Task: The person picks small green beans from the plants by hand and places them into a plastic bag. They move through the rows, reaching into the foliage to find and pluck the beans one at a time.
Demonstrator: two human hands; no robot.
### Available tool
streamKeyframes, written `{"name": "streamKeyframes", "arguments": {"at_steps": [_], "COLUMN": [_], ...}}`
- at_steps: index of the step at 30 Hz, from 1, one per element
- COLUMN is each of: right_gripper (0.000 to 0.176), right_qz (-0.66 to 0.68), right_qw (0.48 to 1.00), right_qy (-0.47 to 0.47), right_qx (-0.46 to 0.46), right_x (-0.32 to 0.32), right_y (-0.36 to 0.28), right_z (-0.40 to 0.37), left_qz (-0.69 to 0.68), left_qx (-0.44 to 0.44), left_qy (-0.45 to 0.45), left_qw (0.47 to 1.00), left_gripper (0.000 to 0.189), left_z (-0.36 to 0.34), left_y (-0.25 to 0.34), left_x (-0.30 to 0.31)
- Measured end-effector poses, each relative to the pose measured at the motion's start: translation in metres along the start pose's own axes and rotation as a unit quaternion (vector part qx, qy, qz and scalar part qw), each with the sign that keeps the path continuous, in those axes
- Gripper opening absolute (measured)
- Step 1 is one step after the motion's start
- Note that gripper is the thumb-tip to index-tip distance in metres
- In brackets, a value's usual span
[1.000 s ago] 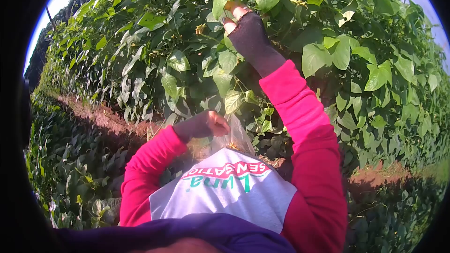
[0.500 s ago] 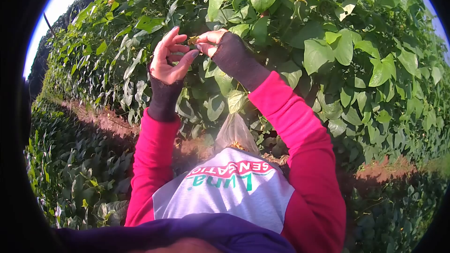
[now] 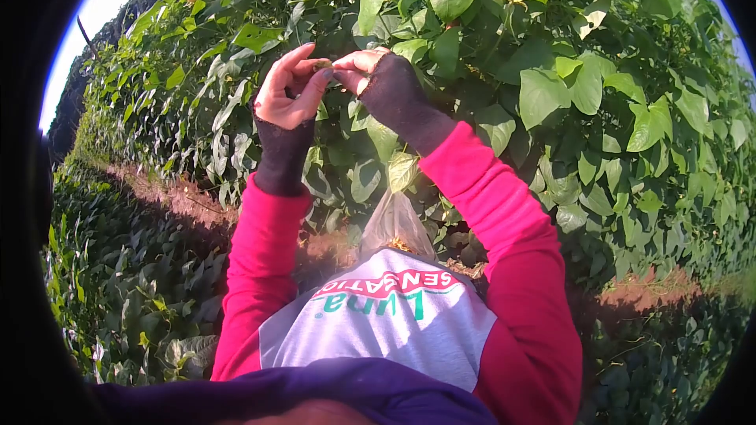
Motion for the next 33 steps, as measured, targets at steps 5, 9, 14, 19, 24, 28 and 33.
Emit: {"name": "streamKeyframes", "arguments": {"at_steps": [5, 9, 14, 19, 24, 28, 33], "right_gripper": [0.015, 0.025, 0.037, 0.014, 0.021, 0.039, 0.046], "right_qz": [-0.006, 0.082, 0.042, 0.057, -0.038, -0.191, 0.001], "right_qw": [0.999, 0.996, 0.995, 0.987, 0.935, 0.964, 0.929], "right_qy": [-0.001, 0.026, 0.075, 0.101, -0.038, -0.009, -0.054], "right_qx": [0.045, -0.026, -0.050, -0.107, -0.351, -0.186, -0.365], "right_x": [0.007, 0.017, 0.062, 0.096, 0.075, 0.041, 0.004], "right_y": [-0.002, 0.009, -0.007, -0.031, 0.019, 0.073, 0.072], "right_z": [0.000, -0.003, -0.021, -0.069, -0.141, -0.176, -0.200], "left_qz": [0.061, 0.136, 0.107, 0.102, 0.072, 0.047, 0.040], "left_qx": [-0.015, -0.105, 0.005, 0.115, 0.048, 0.125, 0.183], "left_qy": [-0.035, -0.026, -0.269, -0.590, -0.593, -0.480, -0.364], "left_qw": [0.997, 0.985, 0.957, 0.792, 0.801, 0.867, 0.912], "left_gripper": [0.034, 0.025, 0.015, 0.018, 0.021, 0.022, 0.019], "left_z": [0.000, -0.006, -0.062, -0.180, -0.206, -0.159, -0.139], "left_y": [0.011, 0.018, 0.003, -0.044, -0.058, -0.048, -0.057], "left_x": [0.006, 0.015, -0.011, -0.046, -0.052, -0.049, -0.035]}}
Point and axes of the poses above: each hand's wrist, its own z-axis towards the middle knuckle, its own x-axis out of the back of the hand, y = z × x, the point moved 5 cm from there along z, towards the middle knuckle, and after that the axes turned 4 degrees about z, right-handed, at the moved point
